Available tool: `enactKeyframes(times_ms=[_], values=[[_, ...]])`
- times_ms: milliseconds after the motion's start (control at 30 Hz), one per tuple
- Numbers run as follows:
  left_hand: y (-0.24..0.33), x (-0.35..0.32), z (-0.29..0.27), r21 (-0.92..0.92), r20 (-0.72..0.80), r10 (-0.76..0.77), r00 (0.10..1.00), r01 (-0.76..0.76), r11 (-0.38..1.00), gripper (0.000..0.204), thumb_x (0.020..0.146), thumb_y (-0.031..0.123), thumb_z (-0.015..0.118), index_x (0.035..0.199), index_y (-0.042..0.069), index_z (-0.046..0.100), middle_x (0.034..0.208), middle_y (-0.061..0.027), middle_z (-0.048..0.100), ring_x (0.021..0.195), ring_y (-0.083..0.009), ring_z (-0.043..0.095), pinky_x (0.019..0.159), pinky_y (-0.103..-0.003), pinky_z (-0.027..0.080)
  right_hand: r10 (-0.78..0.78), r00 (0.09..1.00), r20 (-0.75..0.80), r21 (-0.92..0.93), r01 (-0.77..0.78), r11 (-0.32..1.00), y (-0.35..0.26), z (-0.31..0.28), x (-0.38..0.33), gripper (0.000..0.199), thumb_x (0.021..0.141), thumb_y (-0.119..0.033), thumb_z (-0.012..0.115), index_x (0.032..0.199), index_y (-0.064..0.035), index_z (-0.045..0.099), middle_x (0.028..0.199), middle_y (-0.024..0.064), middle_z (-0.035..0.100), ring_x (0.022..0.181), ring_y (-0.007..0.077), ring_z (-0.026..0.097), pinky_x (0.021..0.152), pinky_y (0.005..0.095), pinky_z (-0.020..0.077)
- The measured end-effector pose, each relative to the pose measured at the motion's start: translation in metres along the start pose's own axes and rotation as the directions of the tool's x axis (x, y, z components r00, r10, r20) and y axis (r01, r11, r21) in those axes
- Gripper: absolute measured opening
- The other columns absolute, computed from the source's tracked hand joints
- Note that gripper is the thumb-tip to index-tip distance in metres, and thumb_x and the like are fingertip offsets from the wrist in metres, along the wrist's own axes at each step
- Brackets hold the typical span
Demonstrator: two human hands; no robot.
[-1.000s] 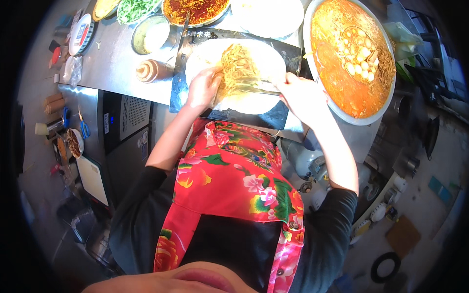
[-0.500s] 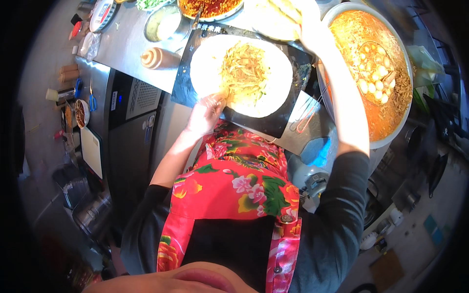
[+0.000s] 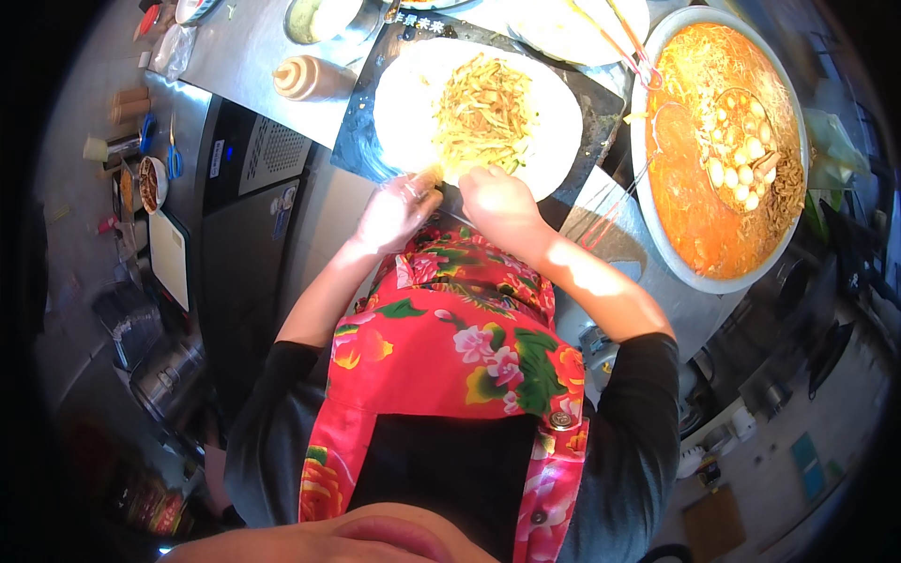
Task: The person prepares multiple wraps by spreading sauce on flatbreads, adding shredded vegetables and cooked items, then rolling and bagging them. They repeat the process for several orders, handing each completed wrap to a customer.
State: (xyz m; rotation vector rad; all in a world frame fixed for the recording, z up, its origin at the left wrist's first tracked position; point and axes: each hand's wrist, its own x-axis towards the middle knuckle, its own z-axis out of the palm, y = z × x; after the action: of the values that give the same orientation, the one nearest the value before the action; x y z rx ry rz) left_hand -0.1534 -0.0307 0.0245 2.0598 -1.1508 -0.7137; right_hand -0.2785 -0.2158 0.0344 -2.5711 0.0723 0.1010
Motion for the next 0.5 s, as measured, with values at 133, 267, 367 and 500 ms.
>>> enactKeyframes(times_ms=[133,267,367,500], values=[[-0.003,0.008,0.002,0.280,0.007,0.031,0.999,-0.032,0.959,0.017,0.092,0.011,0.062,0.106,0.001,0.064,0.077,-0.0184,0.064,0.070,-0.0366,0.066,0.063,-0.046,0.053,0.224,0.971,0.082,0.227,-0.238,0.944,-0.008,-0.025,0.007,0.012,0.085,-0.010,0.064,0.084,-0.0024,0.056,0.086,0.0164,0.063,0.081,0.0387,0.063,0.071,0.0434,0.0526],[-0.020,0.033,-0.019,0.098,-0.073,0.111,0.991,-0.104,0.990,0.011,0.098,0.011,0.053,0.098,0.004,0.061,0.069,-0.0149,0.059,0.063,-0.0335,0.061,0.057,-0.039,0.051,0.109,0.982,-0.154,0.232,-0.072,0.970,0.013,-0.041,0.024,0.017,0.087,-0.012,0.069,0.096,0.0001,0.062,0.084,0.0164,0.065,0.082,0.0361,0.065,0.075,0.0429,0.0529],[-0.019,0.083,-0.017,-0.243,-0.069,-0.116,0.991,0.096,0.965,0.015,0.095,0.011,0.059,0.107,0.004,0.064,0.079,-0.0152,0.063,0.075,-0.0340,0.065,0.066,-0.039,0.053,0.148,0.951,-0.271,0.148,-0.110,0.983,0.047,-0.046,0.046,0.013,0.087,-0.012,0.071,0.095,-0.0019,0.069,0.086,0.0148,0.068,0.082,0.0338,0.066,0.077,0.0415,0.0526],[-0.002,0.135,-0.002,-0.115,-0.210,0.162,0.964,-0.189,0.975,0.019,0.095,0.016,0.056,0.104,0.004,0.068,0.094,-0.0181,0.068,0.088,-0.0383,0.066,0.076,-0.043,0.054,0.310,0.922,-0.230,0.322,-0.229,0.919,0.071,-0.048,0.062,0.014,0.084,-0.015,0.074,0.091,-0.0032,0.072,0.084,0.0134,0.069,0.083,0.0309,0.066,0.079,0.0398,0.0522]])
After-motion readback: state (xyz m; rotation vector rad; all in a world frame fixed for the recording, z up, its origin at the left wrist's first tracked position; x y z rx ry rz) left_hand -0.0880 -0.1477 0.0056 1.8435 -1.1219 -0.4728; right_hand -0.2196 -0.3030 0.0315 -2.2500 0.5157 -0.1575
